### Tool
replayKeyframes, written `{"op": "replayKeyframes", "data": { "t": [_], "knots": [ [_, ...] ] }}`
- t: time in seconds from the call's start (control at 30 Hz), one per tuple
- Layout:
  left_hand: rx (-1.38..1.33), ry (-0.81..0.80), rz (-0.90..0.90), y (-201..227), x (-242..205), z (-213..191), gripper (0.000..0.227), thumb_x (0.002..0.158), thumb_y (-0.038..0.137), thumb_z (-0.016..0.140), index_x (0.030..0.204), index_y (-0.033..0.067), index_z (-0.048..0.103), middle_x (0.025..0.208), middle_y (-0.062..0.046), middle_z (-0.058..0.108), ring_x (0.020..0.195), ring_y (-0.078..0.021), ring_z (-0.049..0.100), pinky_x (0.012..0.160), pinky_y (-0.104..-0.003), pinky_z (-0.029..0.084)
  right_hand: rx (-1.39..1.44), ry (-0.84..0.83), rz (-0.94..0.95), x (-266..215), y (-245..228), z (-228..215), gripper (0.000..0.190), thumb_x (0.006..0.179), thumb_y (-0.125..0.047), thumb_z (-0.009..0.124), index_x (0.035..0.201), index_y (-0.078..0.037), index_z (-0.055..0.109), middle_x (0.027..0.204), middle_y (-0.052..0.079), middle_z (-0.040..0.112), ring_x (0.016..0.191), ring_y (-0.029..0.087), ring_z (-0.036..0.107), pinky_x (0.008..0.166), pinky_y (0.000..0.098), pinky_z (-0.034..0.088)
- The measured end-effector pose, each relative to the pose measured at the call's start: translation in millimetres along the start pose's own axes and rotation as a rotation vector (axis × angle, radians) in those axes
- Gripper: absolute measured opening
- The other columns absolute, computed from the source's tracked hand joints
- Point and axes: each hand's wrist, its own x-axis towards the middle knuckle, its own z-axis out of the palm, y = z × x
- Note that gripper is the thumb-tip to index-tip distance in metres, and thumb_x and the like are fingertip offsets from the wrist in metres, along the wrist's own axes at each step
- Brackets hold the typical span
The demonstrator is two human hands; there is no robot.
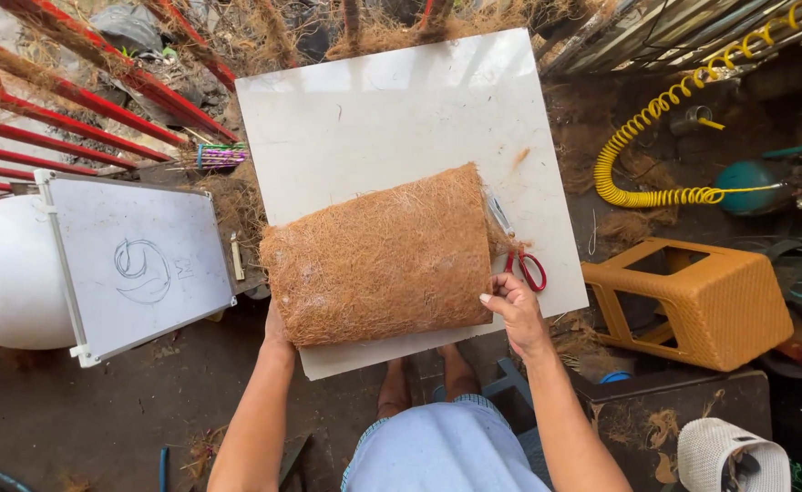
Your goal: The person manipulates a coconut fiber mat, folding it and measuring its length with a tape, then proceeds to trim the edges using scissors.
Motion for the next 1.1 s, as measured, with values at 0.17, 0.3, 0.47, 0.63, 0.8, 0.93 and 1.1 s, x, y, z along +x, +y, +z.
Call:
{"op": "replayKeyframes", "data": {
  "t": [0.17, 0.3, 0.47, 0.63, 0.8, 0.93, 1.1],
  "knots": [
    [0.288, -0.067, 0.051, 28, -9, -13, 0.057, 0.098, 0.042, 0.038, 0.152, 0.0245, 0.036, 0.156, 0.001, 0.037, 0.149, -0.0228, 0.023, 0.123, -0.050, -0.002, -0.024, -0.008, 0.058, -11, -1, 2, 0.031, 0.080, 0.001, 0.073, 0.110, -0.005, 0.067, 0.090, 0.005, 0.067, 0.085, 0.012, 0.061, 0.083, 0.0285, 0.051],
    [0.572, -0.115, 0.085, 54, -15, -28, 0.058, 0.095, 0.043, 0.038, 0.151, 0.0285, 0.035, 0.157, 0.004, 0.035, 0.151, -0.0222, 0.018, 0.123, -0.053, -0.010, -0.029, 0.002, 0.065, -24, -20, 12, 0.035, 0.082, -0.003, 0.072, 0.116, -0.007, 0.066, 0.094, 0.004, 0.067, 0.088, 0.011, 0.061, 0.086, 0.0283, 0.051],
    [0.867, -0.154, 0.116, 93, -26, -55, 0.060, 0.093, 0.045, 0.038, 0.151, 0.0324, 0.034, 0.159, 0.007, 0.033, 0.153, -0.0216, 0.013, 0.124, -0.056, -0.018, -0.080, 0.020, 0.043, -36, -22, 8, 0.048, 0.085, -0.003, 0.071, 0.131, -0.003, 0.059, 0.107, 0.009, 0.062, 0.102, 0.016, 0.059, 0.094, 0.0343, 0.049],
    [1.004, -0.139, 0.168, 90, -24, -58, 0.056, 0.096, 0.040, 0.034, 0.151, 0.0308, 0.036, 0.156, 0.004, 0.039, 0.151, -0.0231, 0.021, 0.125, -0.060, -0.016, -0.103, 0.032, 0.044, -34, 2, -12, 0.054, 0.086, -0.003, 0.069, 0.138, -0.002, 0.056, 0.120, 0.018, 0.061, 0.113, 0.026, 0.059, 0.101, 0.0402, 0.046],
    [0.684, 0.127, 0.370, 41, -8, -26, 0.049, 0.096, 0.032, 0.047, 0.143, 0.0189, 0.047, 0.152, -0.005, 0.044, 0.149, -0.0257, 0.028, 0.129, -0.052, 0.008, -0.160, 0.087, 0.051, -41, 23, -36, 0.053, 0.086, -0.002, 0.068, 0.137, -0.002, 0.054, 0.124, 0.014, 0.061, 0.113, 0.020, 0.059, 0.101, 0.0376, 0.046],
    [0.337, 0.366, 0.458, 8, -8, 1, 0.042, 0.090, 0.031, 0.059, 0.128, 0.0143, 0.064, 0.141, -0.007, 0.059, 0.145, -0.0248, 0.038, 0.128, -0.044, 0.019, -0.174, 0.104, 0.069, -52, 36, -48, 0.051, 0.085, -0.002, 0.069, 0.135, -0.002, 0.057, 0.123, 0.016, 0.063, 0.111, 0.020, 0.062, 0.099, 0.0372, 0.048],
    [0.487, 0.436, 0.395, 5, -28, -9, 0.058, 0.081, 0.032, 0.061, 0.138, 0.0260, 0.051, 0.163, -0.004, 0.028, 0.155, -0.0324, 0.018, 0.122, -0.048, 0.027, -0.260, 0.120, 0.081, -47, 46, -51, 0.048, 0.089, -0.007, 0.068, 0.136, -0.003, 0.058, 0.124, 0.018, 0.065, 0.109, 0.019, 0.063, 0.098, 0.0369, 0.049]
  ]
}}
